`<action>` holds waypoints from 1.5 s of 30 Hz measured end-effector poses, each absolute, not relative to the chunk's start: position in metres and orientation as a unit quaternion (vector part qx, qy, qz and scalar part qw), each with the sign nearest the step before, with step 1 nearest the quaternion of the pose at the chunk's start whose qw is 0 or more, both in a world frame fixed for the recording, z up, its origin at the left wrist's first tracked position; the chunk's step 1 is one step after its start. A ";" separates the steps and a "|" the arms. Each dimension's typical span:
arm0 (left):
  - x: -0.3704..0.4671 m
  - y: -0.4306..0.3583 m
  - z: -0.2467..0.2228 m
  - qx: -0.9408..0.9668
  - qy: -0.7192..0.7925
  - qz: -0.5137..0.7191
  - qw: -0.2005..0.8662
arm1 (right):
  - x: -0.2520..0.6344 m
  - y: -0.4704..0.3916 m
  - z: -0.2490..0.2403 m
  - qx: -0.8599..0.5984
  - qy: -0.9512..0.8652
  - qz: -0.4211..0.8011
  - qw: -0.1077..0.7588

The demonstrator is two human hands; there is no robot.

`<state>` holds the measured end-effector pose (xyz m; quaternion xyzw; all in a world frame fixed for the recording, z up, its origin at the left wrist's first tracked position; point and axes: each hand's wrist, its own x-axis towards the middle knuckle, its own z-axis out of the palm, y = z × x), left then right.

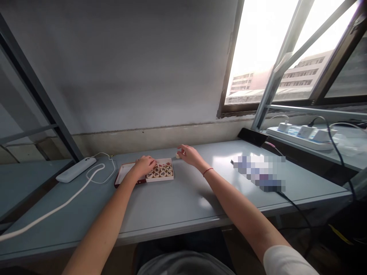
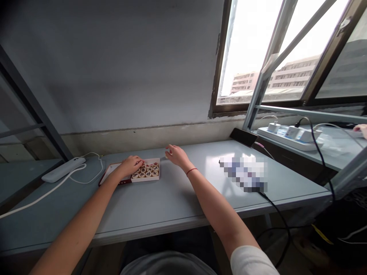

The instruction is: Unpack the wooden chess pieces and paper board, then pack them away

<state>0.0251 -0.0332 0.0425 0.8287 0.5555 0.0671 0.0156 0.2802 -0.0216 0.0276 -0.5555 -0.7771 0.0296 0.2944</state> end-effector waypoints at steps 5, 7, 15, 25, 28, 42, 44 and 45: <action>0.025 -0.032 0.041 0.809 0.588 0.024 0.017 | 0.249 -0.034 0.026 -0.461 -0.837 0.143 0.258; 0.026 -0.032 0.041 0.808 0.589 0.021 0.027 | 0.245 -0.036 0.023 -0.447 -0.845 0.150 0.253; 0.026 -0.034 0.044 0.816 0.576 0.040 0.029 | 0.233 -0.037 0.014 -0.388 -0.865 0.030 0.316; 0.023 -0.037 0.053 0.815 0.575 0.026 0.072 | 0.229 -0.047 0.019 -0.337 -0.884 0.106 0.307; 0.025 -0.038 0.053 0.817 0.573 0.020 0.069 | 0.230 -0.048 0.020 -0.342 -0.882 0.112 0.305; 0.026 -0.040 0.055 0.811 0.581 -0.018 0.066 | 0.230 -0.057 0.020 -0.297 -0.908 0.136 0.263; 0.025 -0.039 0.054 0.813 0.579 -0.014 0.056 | 0.228 -0.058 0.019 -0.292 -0.917 0.122 0.243; 0.024 -0.039 0.054 0.815 0.577 -0.009 0.056 | 0.227 -0.059 0.018 -0.297 -0.918 0.113 0.238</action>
